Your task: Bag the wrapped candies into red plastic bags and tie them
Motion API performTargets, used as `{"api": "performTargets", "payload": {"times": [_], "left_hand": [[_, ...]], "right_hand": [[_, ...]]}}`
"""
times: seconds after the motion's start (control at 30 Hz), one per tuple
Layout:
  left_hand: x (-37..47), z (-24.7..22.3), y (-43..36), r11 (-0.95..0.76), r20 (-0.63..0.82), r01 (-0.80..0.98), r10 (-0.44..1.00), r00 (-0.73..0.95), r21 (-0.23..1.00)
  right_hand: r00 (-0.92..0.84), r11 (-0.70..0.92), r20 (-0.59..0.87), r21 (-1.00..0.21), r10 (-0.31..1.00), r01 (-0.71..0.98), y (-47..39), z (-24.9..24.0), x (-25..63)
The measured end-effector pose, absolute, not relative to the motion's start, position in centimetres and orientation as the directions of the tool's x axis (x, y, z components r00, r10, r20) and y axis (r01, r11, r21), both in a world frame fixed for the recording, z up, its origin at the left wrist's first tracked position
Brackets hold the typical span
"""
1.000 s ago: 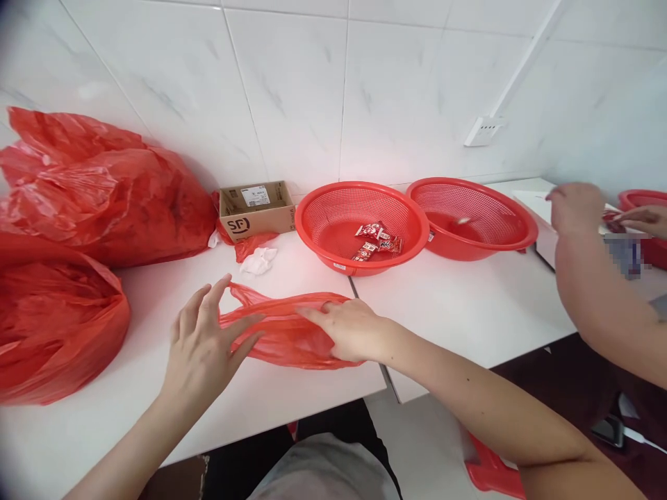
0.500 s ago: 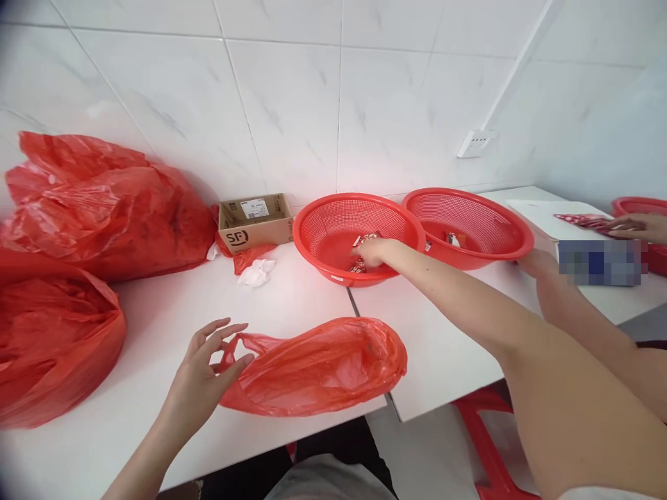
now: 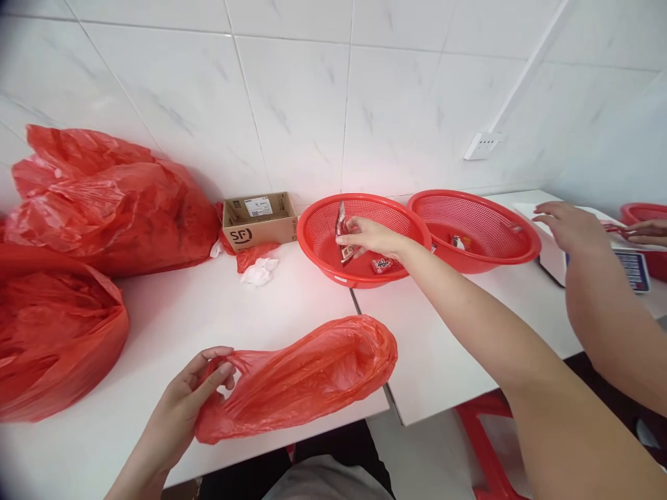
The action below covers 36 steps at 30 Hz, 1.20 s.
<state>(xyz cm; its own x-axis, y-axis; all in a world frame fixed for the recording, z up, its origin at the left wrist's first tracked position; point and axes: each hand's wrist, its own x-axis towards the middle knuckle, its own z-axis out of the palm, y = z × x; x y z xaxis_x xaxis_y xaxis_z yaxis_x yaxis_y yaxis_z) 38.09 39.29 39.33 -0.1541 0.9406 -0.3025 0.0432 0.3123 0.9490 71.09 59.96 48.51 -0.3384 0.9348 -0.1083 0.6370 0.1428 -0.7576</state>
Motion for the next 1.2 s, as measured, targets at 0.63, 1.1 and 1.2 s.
{"api": "performTargets", "payload": {"times": [0.63,1.1,1.2], "left_hand": [[39.2,40.0,38.9,0.141,-0.144,-0.026,0.973,-0.183,0.99],[39.8,40.5,37.7,0.114,-0.066,0.18,0.965,-0.253,0.977],[40.1,41.1,37.0,-0.125,0.259,0.354,0.895,-0.363,0.927]], "right_hand": [[-0.794,0.474,-0.339,-0.66,0.504,0.583,50.0,44.5,63.6],[-0.705,0.543,-0.326,-0.464,0.63,0.7,50.1,44.5,64.7],[-0.689,0.57,-0.354,-0.39,0.632,0.723,49.4,45.0,65.3]]}}
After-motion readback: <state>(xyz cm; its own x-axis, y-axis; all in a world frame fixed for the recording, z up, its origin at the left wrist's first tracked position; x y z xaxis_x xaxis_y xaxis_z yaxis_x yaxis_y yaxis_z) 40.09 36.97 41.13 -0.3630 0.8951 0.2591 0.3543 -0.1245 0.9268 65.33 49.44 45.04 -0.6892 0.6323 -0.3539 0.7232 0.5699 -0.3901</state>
